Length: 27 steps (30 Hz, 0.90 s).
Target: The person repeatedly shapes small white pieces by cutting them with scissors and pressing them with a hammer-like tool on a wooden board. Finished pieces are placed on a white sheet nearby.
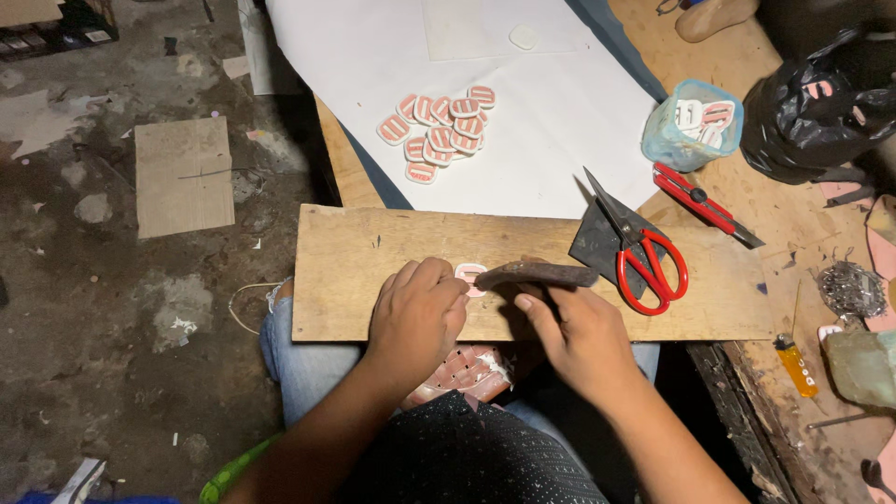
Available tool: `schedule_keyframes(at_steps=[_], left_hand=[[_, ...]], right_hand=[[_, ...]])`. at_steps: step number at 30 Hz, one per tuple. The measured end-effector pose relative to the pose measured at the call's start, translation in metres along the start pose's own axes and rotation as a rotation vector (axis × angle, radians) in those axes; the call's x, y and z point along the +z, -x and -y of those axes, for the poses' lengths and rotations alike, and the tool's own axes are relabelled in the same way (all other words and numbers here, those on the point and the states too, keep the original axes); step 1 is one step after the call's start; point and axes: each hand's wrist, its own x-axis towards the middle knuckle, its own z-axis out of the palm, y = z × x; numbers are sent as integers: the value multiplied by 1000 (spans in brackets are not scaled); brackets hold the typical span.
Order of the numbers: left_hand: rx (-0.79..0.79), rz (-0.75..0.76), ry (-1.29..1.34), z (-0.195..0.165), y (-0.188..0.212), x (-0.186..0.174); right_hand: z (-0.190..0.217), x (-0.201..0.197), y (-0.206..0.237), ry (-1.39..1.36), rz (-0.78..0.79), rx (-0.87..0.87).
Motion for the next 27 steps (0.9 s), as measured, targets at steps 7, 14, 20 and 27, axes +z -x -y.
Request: schedule_keyframes(at_steps=[7,14,20,27], left_hand=[[-49,36,42,-1,-5,-3],[-21,97,56,4,-7,-8],[-47,87,29,3,-8,-7],[42,61,3,1,-4,-8]], right_hand=[[21,-1,-7,27,45,-151],[15,-8,-16,126,159,-43],[21,3,-7,-19,164,11],[1,-5,-2,-30,-14,-5]])
